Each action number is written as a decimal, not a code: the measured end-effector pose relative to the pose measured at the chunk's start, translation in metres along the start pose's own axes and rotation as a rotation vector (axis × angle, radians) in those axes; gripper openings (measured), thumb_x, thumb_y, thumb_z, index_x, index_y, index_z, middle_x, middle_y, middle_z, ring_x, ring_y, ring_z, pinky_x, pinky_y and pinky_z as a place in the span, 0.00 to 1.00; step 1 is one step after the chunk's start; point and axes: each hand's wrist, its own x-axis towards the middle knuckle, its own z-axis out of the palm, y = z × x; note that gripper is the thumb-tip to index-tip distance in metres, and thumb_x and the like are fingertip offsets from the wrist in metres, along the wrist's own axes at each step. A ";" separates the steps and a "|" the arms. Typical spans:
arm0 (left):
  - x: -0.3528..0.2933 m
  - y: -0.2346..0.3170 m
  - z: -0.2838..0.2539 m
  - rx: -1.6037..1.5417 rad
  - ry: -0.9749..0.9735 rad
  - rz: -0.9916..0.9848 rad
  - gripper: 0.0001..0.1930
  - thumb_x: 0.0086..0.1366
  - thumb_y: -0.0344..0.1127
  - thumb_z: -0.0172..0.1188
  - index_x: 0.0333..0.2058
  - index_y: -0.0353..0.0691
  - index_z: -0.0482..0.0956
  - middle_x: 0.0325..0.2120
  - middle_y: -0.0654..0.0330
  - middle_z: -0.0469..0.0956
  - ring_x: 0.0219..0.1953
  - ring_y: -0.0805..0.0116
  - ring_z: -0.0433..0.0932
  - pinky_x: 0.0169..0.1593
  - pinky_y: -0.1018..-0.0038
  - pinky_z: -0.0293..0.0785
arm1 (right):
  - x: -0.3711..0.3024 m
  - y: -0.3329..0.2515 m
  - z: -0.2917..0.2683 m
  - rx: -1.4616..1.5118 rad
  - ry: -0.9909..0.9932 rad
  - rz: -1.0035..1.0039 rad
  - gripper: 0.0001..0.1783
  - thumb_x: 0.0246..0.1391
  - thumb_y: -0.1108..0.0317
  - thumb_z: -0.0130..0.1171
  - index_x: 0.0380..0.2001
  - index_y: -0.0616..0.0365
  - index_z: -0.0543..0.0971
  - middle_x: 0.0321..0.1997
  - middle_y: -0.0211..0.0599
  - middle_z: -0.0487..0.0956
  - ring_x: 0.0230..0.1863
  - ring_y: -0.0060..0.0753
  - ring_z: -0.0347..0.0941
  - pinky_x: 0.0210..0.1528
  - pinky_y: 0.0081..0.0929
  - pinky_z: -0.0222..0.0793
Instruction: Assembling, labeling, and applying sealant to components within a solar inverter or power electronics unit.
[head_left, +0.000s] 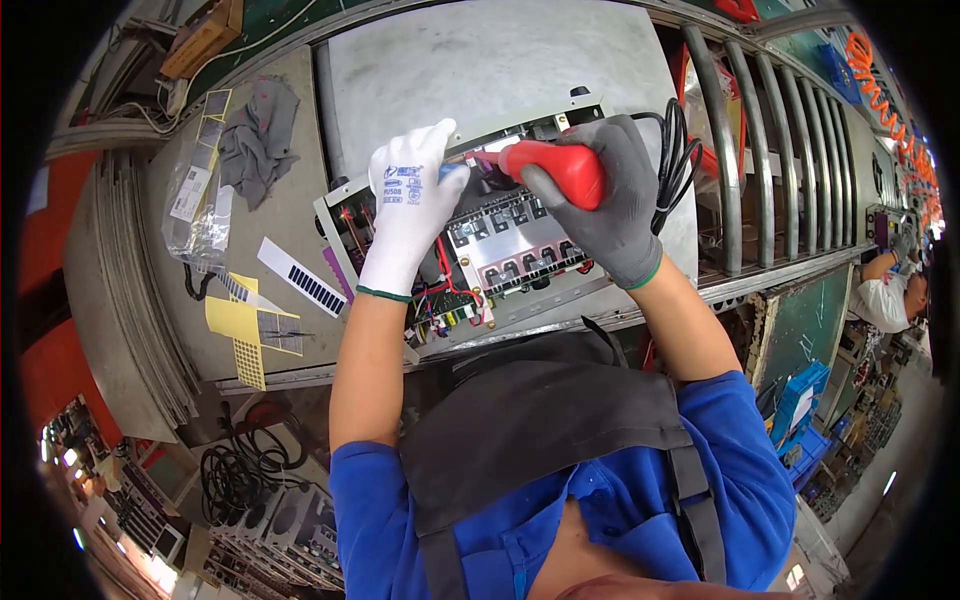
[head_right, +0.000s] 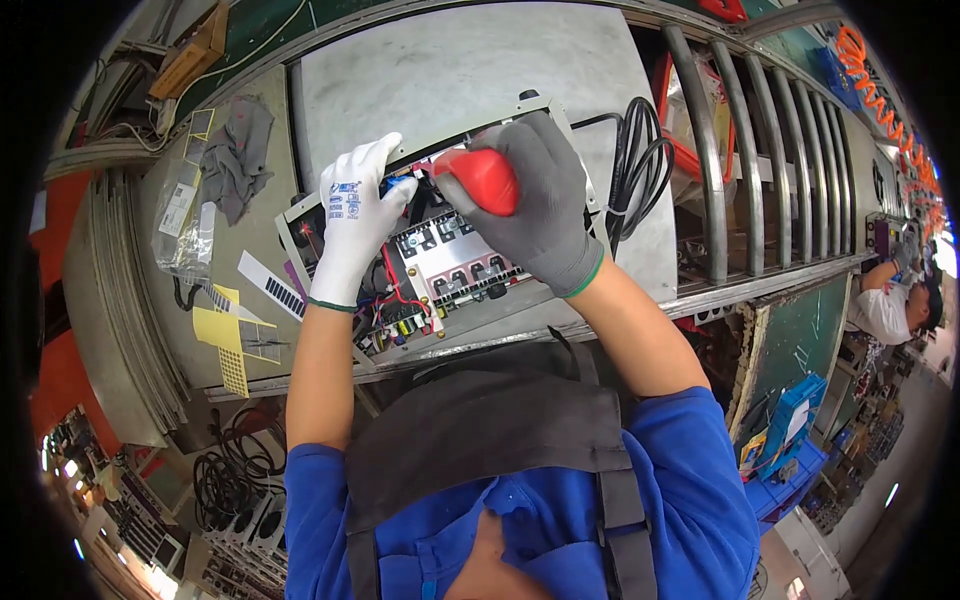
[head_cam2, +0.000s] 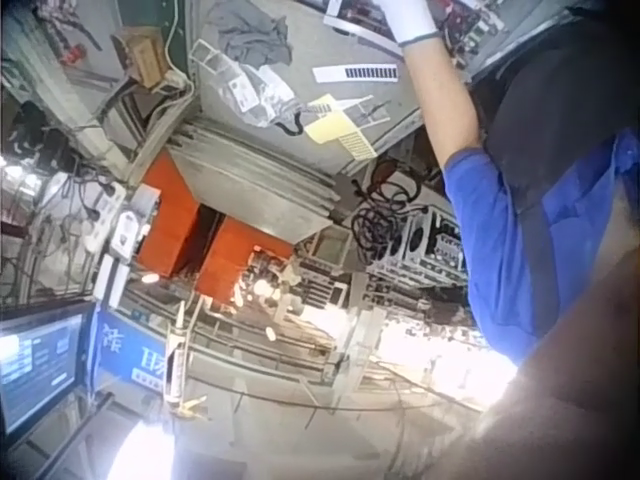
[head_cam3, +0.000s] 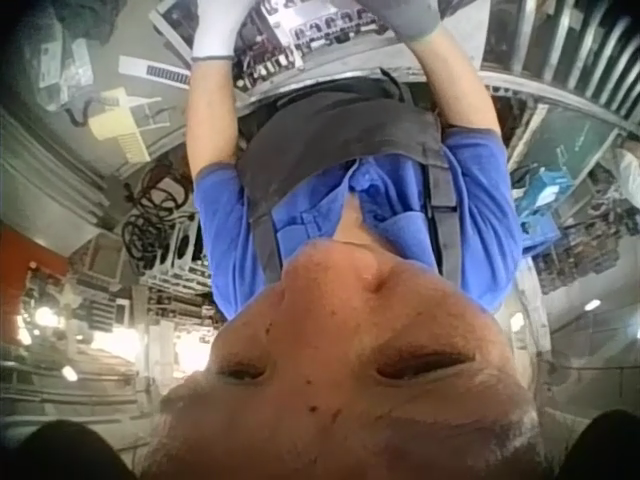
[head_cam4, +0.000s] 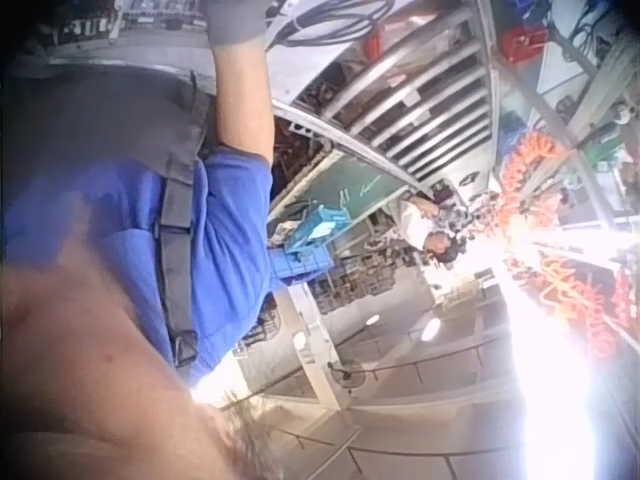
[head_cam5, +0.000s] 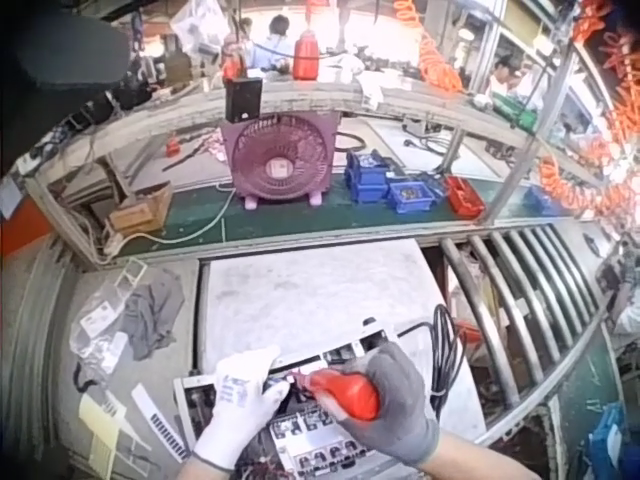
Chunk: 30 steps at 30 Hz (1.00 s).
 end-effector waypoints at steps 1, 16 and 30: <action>0.000 0.000 -0.001 0.005 0.011 0.009 0.28 0.52 0.39 0.69 0.53 0.43 0.77 0.44 0.54 0.81 0.47 0.52 0.78 0.53 0.58 0.71 | 0.000 -0.001 -0.001 -0.035 -0.016 -0.037 0.20 0.38 0.68 0.77 0.33 0.57 0.77 0.31 0.37 0.77 0.33 0.40 0.75 0.35 0.34 0.72; -0.011 0.043 0.008 0.219 0.207 0.241 0.14 0.45 0.43 0.76 0.28 0.44 0.84 0.59 0.50 0.71 0.62 0.46 0.65 0.66 0.44 0.52 | -0.076 0.022 -0.058 0.399 0.400 0.778 0.20 0.54 0.62 0.68 0.44 0.62 0.74 0.37 0.34 0.77 0.35 0.24 0.74 0.40 0.25 0.73; -0.017 0.031 0.024 0.135 0.237 0.234 0.08 0.50 0.34 0.71 0.27 0.41 0.82 0.57 0.47 0.73 0.61 0.50 0.69 0.67 0.48 0.55 | -0.080 0.019 -0.001 0.038 0.263 0.242 0.28 0.41 0.63 0.76 0.42 0.59 0.73 0.40 0.41 0.76 0.41 0.46 0.75 0.41 0.36 0.73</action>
